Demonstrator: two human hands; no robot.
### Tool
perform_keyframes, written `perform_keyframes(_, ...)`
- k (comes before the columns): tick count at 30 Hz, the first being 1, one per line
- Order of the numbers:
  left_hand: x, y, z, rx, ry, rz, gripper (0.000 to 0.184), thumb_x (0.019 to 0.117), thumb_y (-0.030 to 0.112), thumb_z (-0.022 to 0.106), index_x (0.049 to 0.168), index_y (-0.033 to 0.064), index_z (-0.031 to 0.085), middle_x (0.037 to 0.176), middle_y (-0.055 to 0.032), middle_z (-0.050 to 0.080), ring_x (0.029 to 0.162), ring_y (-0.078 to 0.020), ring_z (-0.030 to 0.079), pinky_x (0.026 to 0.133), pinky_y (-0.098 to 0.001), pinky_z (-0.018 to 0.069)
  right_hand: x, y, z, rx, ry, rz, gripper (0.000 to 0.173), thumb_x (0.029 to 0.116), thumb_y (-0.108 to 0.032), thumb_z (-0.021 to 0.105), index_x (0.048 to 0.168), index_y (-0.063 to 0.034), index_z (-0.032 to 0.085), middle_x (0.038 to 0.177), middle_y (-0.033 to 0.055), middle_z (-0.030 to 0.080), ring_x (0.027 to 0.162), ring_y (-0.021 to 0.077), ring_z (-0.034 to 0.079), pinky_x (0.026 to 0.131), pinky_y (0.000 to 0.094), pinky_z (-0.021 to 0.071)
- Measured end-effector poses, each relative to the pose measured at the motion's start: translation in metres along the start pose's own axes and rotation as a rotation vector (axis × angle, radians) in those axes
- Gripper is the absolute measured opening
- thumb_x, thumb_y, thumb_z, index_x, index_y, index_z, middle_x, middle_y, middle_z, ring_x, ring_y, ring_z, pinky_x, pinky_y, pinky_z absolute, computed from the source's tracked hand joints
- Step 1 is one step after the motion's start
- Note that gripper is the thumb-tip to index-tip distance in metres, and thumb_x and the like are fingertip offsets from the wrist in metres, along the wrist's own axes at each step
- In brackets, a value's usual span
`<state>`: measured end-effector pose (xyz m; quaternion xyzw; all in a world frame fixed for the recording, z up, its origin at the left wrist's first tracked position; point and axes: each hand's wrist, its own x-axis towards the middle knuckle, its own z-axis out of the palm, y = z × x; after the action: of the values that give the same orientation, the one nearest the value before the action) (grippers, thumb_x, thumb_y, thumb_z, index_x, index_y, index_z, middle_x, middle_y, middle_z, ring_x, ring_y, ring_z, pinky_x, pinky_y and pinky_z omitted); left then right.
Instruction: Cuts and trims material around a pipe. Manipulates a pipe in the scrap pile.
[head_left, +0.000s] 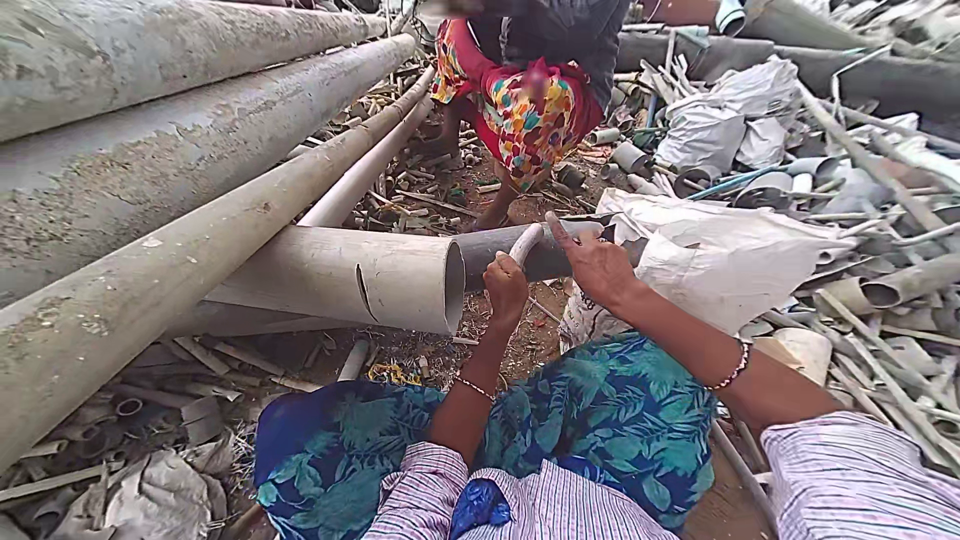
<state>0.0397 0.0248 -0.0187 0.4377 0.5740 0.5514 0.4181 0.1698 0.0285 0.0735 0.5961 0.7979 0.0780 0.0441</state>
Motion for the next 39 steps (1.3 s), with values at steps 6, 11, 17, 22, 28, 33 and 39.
perform_keyframes(6,-0.001,0.005,0.004,-0.044,0.019,-0.058,0.059,0.1102,0.036,0.016,0.077,0.0037,0.052,0.062,-0.0102,0.05,0.054,-0.0235,0.052,0.053,-0.0429,0.0464,0.013,0.009,-0.002,0.005,-0.131,0.126,0.08,0.1008,0.006,0.044,0.166,-0.0293,0.014,0.118,0.0356,0.058,0.097,0.0531,0.064,0.076,0.062,0.0505)
perform_keyframes(11,-0.005,-0.002,0.001,0.019,-0.015,-0.014,0.06,0.1102,0.044,0.016,0.081,0.0043,0.051,0.064,-0.0108,0.048,0.055,-0.0241,0.051,0.053,-0.0417,0.0447,-0.016,-0.006,0.024,0.136,0.404,-0.175,0.067,0.0954,0.005,0.053,0.157,-0.02,0.044,0.089,0.0272,0.061,0.058,0.0401,0.062,0.049,0.0478,0.0496)
perform_keyframes(17,-0.005,0.001,0.004,0.031,0.04,-0.009,0.058,0.111,0.037,0.016,0.082,0.0016,0.052,0.065,-0.0118,0.05,0.059,-0.0255,0.053,0.057,-0.0446,0.0473,-0.023,0.007,0.008,0.31,0.461,-0.017,0.055,0.1067,-0.009,0.044,0.16,-0.008,0.032,0.101,0.0303,0.065,0.069,0.0453,0.066,0.059,0.0558,0.0521)
perform_keyframes(22,-0.01,-0.002,-0.001,0.066,0.051,-0.039,0.06,0.1107,0.042,0.019,0.092,-0.0005,0.056,0.076,-0.0168,0.055,0.071,-0.03,0.058,0.066,-0.0499,0.0501,-0.033,-0.002,0.052,0.404,0.096,-0.006,0.064,0.1099,-0.016,0.042,0.166,-0.0255,0.013,0.106,0.0266,0.064,0.085,0.046,0.067,0.074,0.0596,0.0522)
perform_keyframes(28,-0.033,0.032,0.013,-0.374,0.193,0.709,0.036,0.1108,0.043,0.032,0.088,0.0202,0.051,0.063,0.0199,0.052,0.053,0.0088,0.053,0.051,-0.0124,0.0477,-0.044,0.013,0.063,0.837,0.701,0.112,0.062,0.1032,-0.006,0.05,0.159,0.0045,0.026,0.092,0.0254,0.069,0.066,0.0358,0.064,0.065,0.0519,0.054)
perform_keyframes(33,-0.062,0.126,0.038,-0.57,-0.176,1.063,0.041,0.1046,0.049,0.05,0.135,0.0243,0.038,0.121,0.0127,0.062,0.122,-0.0082,0.059,0.111,-0.0354,0.0455,-0.047,-0.002,0.091,1.124,0.645,0.077,0.064,0.1013,-0.005,0.051,0.159,0.0053,0.026,0.084,0.0218,0.067,0.065,0.026,0.06,0.069,0.0434,0.0532)
perform_keyframes(39,-0.049,0.19,0.138,-0.615,-0.599,0.431,0.046,0.1014,-0.005,0.044,0.142,0.001,0.022,0.122,-0.0121,0.059,0.114,-0.0153,0.063,0.105,-0.0347,0.0503,-0.058,-0.002,0.078,1.088,0.582,0.005,0.033,0.0994,-0.006,0.052,0.121,0.0156,0.064,0.103,0.0301,0.07,0.094,0.0425,0.071,0.084,0.0542,0.0548)
